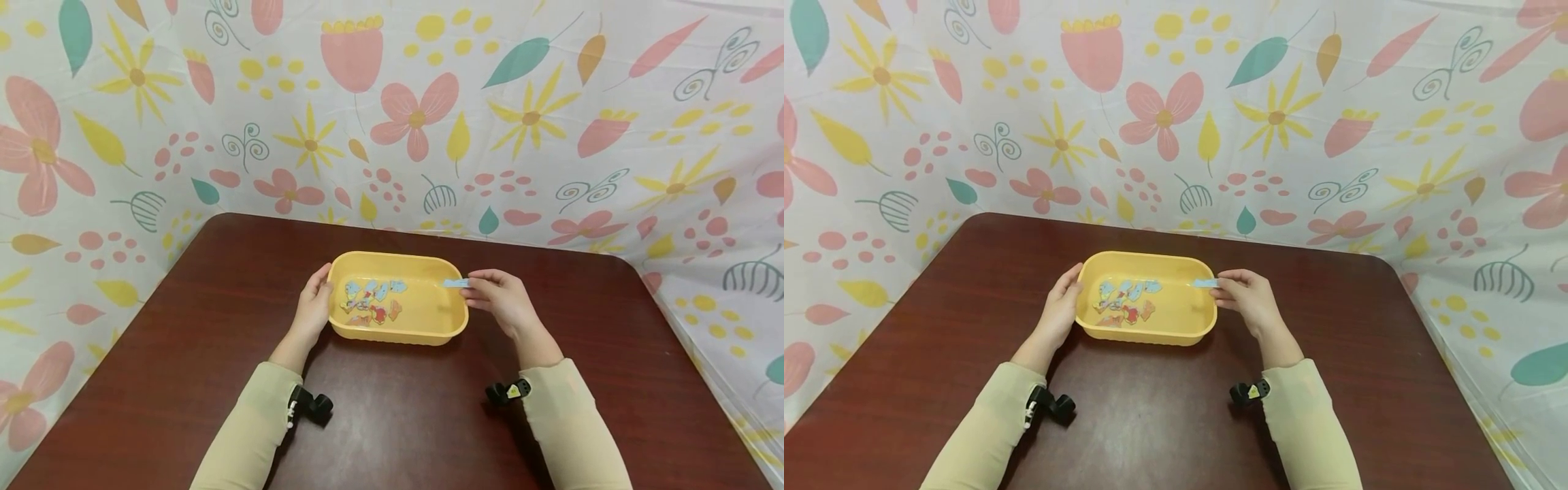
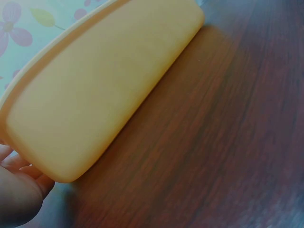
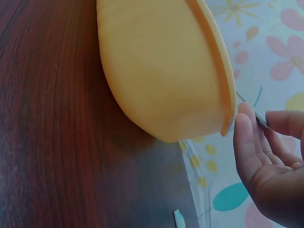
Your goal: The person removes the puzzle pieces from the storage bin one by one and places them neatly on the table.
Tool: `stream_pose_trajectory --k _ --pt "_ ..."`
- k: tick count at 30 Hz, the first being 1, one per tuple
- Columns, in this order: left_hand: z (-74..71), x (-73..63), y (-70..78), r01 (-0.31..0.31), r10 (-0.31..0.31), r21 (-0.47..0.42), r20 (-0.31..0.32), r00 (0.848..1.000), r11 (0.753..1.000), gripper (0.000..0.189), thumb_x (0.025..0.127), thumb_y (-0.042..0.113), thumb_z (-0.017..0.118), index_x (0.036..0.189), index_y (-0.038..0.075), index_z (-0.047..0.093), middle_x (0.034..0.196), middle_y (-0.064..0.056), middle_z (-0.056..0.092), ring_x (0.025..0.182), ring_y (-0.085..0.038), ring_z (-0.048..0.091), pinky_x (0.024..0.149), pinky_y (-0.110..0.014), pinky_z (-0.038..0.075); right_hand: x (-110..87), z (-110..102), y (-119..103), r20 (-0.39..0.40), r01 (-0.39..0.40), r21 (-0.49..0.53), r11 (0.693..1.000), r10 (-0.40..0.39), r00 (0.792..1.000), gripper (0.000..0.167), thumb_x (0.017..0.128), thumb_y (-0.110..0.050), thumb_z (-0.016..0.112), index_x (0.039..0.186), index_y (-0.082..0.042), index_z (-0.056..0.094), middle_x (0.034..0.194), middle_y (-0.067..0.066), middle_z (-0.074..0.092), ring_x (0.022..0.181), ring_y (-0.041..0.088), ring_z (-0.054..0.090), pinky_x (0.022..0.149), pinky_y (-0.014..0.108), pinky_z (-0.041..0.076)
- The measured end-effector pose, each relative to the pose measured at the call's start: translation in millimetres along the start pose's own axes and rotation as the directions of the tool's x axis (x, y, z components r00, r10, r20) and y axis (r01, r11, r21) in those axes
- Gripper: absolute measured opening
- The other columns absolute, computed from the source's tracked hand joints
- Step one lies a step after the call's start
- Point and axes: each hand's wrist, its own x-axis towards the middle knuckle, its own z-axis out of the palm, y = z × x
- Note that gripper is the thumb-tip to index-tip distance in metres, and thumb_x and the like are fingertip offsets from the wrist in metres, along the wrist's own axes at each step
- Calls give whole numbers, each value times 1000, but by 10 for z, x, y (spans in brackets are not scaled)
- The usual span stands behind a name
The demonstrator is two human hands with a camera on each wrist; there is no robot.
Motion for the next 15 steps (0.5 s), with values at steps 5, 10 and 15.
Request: stream_pose_trajectory --k 5,10,15 --pt "16 -6 11 -5 5 6 2 1000 1000 45 102 16 34 148 13 32 153 -10 29 141 -24 28 113 -41 30 -23 -66 22 -1 4 22 1000 -4 1000 24 95 -14 57 113 1 52 91 1 67 81 11 70 75 29 58" --pt "21 3 1 -10 10 2 2 1000 1000 46 102 16 35 148 12 32 153 -10 30 141 -24 29 113 -42 30 -39 -141 37 -16 -3 54 999 4 1000 21 95 -13 57 111 -1 53 90 -2 67 80 9 70 74 28 58" --pt "10 3 -31 -6 6 0 -7 1000 1000 46 102 16 36 147 11 32 153 -11 30 141 -25 29 113 -42 30 -55 -206 54 -34 -19 73 997 22 999 20 94 -14 57 110 -2 54 91 -2 66 80 10 70 74 27 58"
